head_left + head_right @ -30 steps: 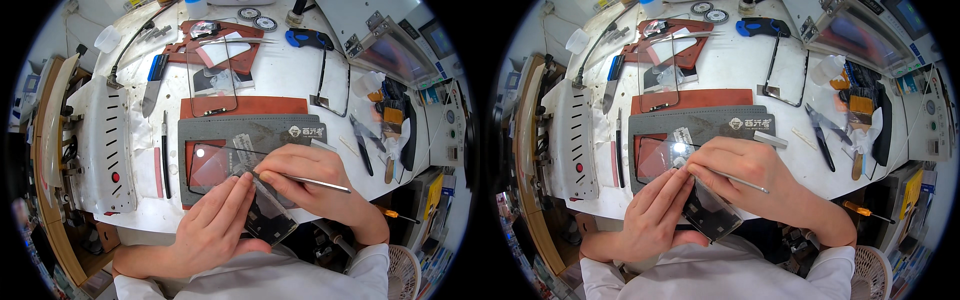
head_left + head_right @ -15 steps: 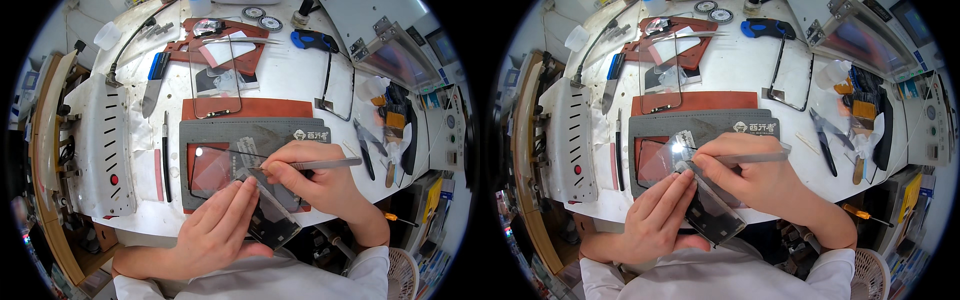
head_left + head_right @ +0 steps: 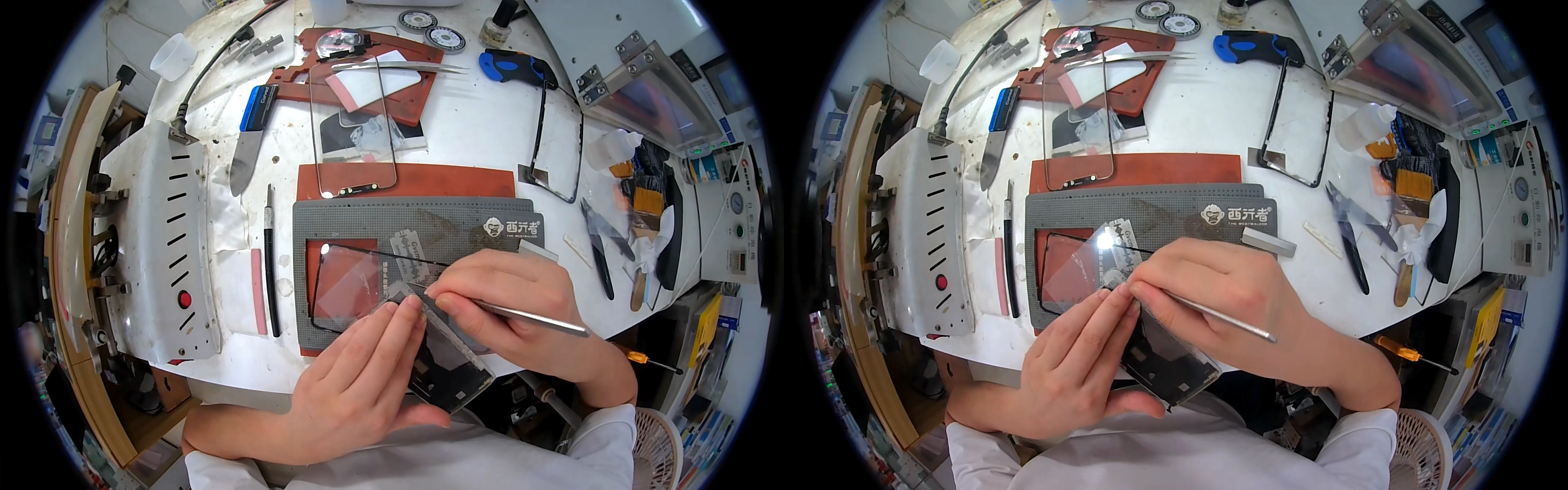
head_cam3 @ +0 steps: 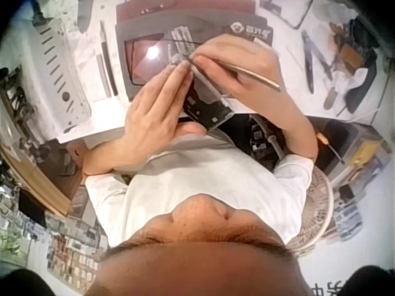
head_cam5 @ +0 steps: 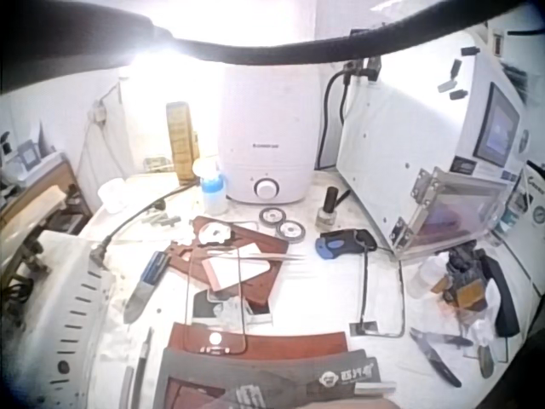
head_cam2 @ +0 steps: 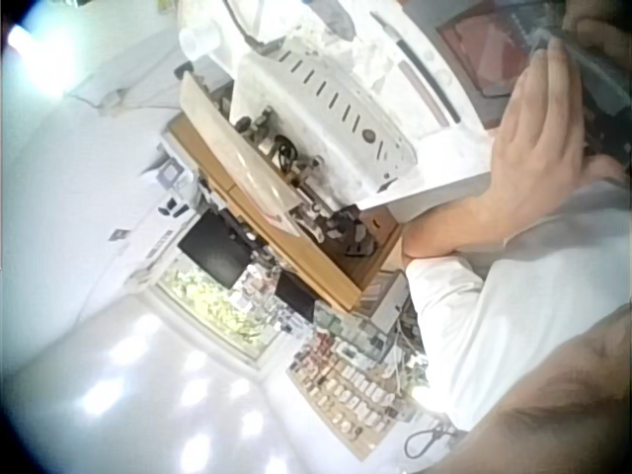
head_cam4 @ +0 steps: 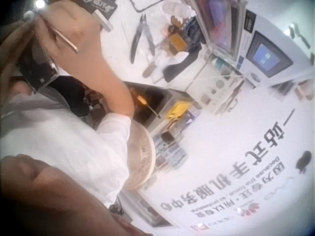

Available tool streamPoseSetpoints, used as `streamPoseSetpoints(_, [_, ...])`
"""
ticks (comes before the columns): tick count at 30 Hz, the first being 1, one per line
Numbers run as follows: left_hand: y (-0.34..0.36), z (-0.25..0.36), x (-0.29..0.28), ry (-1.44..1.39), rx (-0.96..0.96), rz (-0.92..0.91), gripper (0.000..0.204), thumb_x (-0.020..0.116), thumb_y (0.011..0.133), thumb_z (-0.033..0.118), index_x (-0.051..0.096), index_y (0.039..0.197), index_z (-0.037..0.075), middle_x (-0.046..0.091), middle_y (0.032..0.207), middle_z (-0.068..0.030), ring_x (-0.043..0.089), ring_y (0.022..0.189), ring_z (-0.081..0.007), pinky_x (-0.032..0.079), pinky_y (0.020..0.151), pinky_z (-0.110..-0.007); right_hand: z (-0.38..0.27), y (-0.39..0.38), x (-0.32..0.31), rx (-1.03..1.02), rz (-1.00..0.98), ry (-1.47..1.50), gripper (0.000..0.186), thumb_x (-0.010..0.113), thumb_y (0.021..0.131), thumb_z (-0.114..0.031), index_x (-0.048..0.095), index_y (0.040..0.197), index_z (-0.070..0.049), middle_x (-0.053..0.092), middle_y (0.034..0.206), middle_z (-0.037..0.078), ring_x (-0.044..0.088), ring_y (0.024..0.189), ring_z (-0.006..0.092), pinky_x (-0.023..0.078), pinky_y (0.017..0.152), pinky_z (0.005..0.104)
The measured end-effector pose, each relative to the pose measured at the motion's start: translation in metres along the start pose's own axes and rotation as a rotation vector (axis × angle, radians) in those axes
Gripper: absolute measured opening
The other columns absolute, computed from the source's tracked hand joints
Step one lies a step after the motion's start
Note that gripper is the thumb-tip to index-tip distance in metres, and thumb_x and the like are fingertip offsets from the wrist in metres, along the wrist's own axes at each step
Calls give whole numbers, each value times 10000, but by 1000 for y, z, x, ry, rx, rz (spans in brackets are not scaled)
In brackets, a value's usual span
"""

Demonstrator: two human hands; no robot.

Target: The person uses a metal spudger to carefully pry and separate a transparent film from a black rectangular electronic component. They repeatedly lift the film, inspect the edges, and scrape the surface to remove adhesive residue. The person handles the component with both hands, rotating it to access different sides while working on a cluttered workbench.

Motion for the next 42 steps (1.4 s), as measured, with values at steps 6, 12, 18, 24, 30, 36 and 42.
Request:
streamPoseSetpoints(6, [1, 0, 0, -3, -13, 1, 818, 519, 998, 672, 744, 1240, -77, 644, 1444, -163, 635, 1271, -273, 551, 1041, -371, -7, -5, 1, -73, -7, -77, 186, 745, 926, -11, 709, 1106, 18, 716, 1024, 151, 728, 890, 323, 597, 753, 386])
streamPoseSetpoints(12, [1, 0, 0, -2, -23, -1, 820, 514, 1000, 675, 744, 1241, -74, 638, 1451, -162, 635, 1269, -272, 550, 1039, -370, -9, -5, 1, -98, -11, -86, 200, 748, 922, -10, 706, 1114, 24, 715, 1035, 159, 728, 900, 333, 600, 760, 392])
streamPoseSetpoints(18, [1, 1, 0, 3, -14, -6, 821, 514, 1002, 674, 742, 1244, -76, 639, 1449, -163, 634, 1268, -273, 550, 1038, -367, -9, -6, 1, -100, -15, -85, 202, 747, 922, -12, 707, 1117, 26, 717, 1039, 159, 729, 903, 336, 600, 761, 394])
streamPoseSetpoints(24, [1, 2, 0, 3, -12, 3, 824, 522, 999, 665, 734, 1251, -89, 640, 1443, -179, 632, 1273, -278, 551, 1038, -368, -9, -6, 2, -97, -3, -87, 198, 743, 926, -19, 710, 1117, 20, 718, 1035, 151, 728, 906, 337, 600, 767, 399])
streamPoseSetpoints(30, [2, 5, 1, 14, -54, 50, 831, 522, 1000, 664, 734, 1246, -100, 652, 1411, -181, 641, 1259, -278, 551, 1022, -359, -9, -4, 5, -102, 29, -95, 186, 741, 924, -17, 715, 1105, 11, 720, 1028, 141, 728, 906, 331, 600, 766, 391])
streamPoseSetpoints(36, [0, 7, 3, 27, -54, 71, 909, 576, 940, 716, 710, 1248, -128, 632, 1404, -208, 637, 1236, -327, 566, 992, -394, -7, -5, 7, -103, 32, -105, 177, 743, 922, -24, 718, 1096, 2, 722, 1025, 131, 733, 907, 319, 601, 762, 392])
streamPoseSetpoints(42, [0, 8, 4, 25, -59, 72, 958, 606, 898, 747, 696, 1258, -136, 618, 1419, -214, 634, 1232, -344, 575, 977, -414, -8, -5, 5, -106, 31, -107, 171, 738, 928, -30, 717, 1094, 3, 719, 1016, 131, 728, 889, 313, 598, 751, 388])
Point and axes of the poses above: each hand's wrist, its own y-axis towards the middle knuckle, its own x-axis out of the palm, z = x × y, the point moved 8 cm from there along y, towards the middle knuckle
